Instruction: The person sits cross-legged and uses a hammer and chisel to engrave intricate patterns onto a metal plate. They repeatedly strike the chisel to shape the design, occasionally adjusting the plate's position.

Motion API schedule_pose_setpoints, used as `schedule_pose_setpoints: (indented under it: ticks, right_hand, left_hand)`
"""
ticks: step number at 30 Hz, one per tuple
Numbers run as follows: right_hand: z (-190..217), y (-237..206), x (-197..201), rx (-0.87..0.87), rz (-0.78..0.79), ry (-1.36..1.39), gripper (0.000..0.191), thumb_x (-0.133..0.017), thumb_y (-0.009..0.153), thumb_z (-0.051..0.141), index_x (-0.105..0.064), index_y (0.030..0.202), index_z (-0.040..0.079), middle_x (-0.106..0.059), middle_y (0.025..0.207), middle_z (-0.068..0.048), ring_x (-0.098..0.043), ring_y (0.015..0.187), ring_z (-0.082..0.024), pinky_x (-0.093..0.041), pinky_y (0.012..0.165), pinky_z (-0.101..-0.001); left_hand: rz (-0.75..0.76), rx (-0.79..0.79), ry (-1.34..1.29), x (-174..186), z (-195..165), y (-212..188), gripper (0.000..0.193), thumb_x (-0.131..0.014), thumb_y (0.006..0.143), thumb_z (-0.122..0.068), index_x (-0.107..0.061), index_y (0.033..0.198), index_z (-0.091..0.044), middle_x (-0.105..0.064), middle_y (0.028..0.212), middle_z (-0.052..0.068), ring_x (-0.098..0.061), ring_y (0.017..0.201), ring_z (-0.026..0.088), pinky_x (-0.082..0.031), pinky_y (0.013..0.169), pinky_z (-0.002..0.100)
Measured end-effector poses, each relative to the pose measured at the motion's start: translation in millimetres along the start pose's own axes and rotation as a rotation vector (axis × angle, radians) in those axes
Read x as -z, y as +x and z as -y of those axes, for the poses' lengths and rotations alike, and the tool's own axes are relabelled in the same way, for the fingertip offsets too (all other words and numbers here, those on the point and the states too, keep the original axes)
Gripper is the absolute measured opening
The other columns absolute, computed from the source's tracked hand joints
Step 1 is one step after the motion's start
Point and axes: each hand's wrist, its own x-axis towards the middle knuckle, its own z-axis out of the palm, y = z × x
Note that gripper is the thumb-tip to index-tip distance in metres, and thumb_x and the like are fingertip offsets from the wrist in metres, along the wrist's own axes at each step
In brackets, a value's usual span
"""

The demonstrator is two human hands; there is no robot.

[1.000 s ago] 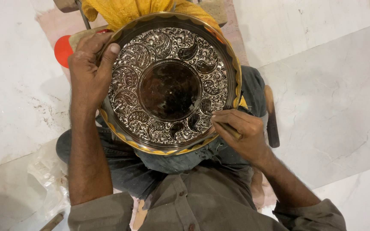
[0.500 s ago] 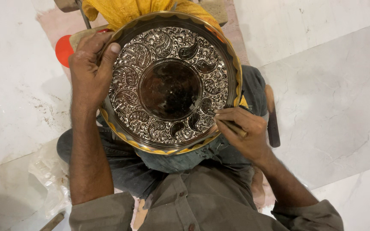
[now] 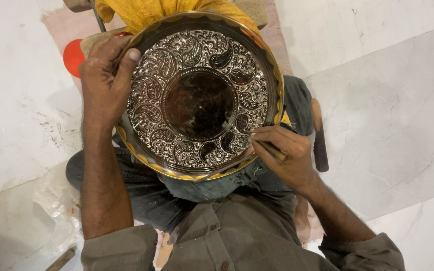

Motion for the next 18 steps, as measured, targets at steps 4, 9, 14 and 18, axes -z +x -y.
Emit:
schedule_pose_setpoints:
  ticks: [4, 9, 14, 18]
  right_hand:
    - [2.0, 1.8, 3.5, -0.01, 0.02, -0.017, 0.011, -0.078, 0.089, 0.003, -0.075, 0.1, 0.001, -0.078, 0.104, -0.012, -0.078, 0.093, -0.018, -0.064, 0.078, -0.0265]
    - [3.1, 1.4, 4.9, -0.007, 0.023, 0.01, 0.011, -0.078, 0.089, 0.003, -0.075, 0.1, 0.0, -0.077, 0.105, -0.012, -0.078, 0.096, -0.019, -0.063, 0.083, -0.0274]
    - [-7.8, -9.7, -1.3, -0.053, -0.043, 0.1, 0.012, -0.077, 0.09, 0.002, -0.075, 0.101, 0.001, -0.077, 0.106, -0.013, -0.077, 0.096, -0.019, -0.064, 0.082, -0.0272]
    - [-14.2, -20.9, -14.7, -0.14, -0.225, 0.369, 0.014, -0.075, 0.093, 0.001, -0.074, 0.107, 0.002, -0.077, 0.108, -0.013, -0.077, 0.094, -0.016, -0.065, 0.079, -0.0249]
  left_hand:
    - [0.001, -0.022, 0.017, 0.1, 0.2, 0.8, 0.025, -0.07, 0.113, -0.016, -0.07, 0.133, 0.0, -0.068, 0.118, 0.011, -0.064, 0.104, 0.014, -0.053, 0.092, 0.028]
    - [-0.008, 0.026, 0.029, -0.8, -1.0, 1.5, 0.025, -0.07, 0.111, -0.017, -0.071, 0.13, -0.002, -0.068, 0.112, 0.01, -0.063, 0.097, 0.013, -0.051, 0.085, 0.028]
    - [-0.003, -0.013, 0.012, -0.7, -0.9, 0.3, 0.024, -0.069, 0.112, -0.016, -0.071, 0.131, -0.001, -0.068, 0.116, 0.011, -0.064, 0.104, 0.014, -0.052, 0.091, 0.029]
    - [-0.006, -0.065, 0.056, -0.6, 0.9, 0.9, 0.024, -0.07, 0.114, -0.016, -0.071, 0.132, -0.001, -0.07, 0.121, 0.012, -0.065, 0.109, 0.016, -0.052, 0.094, 0.03]
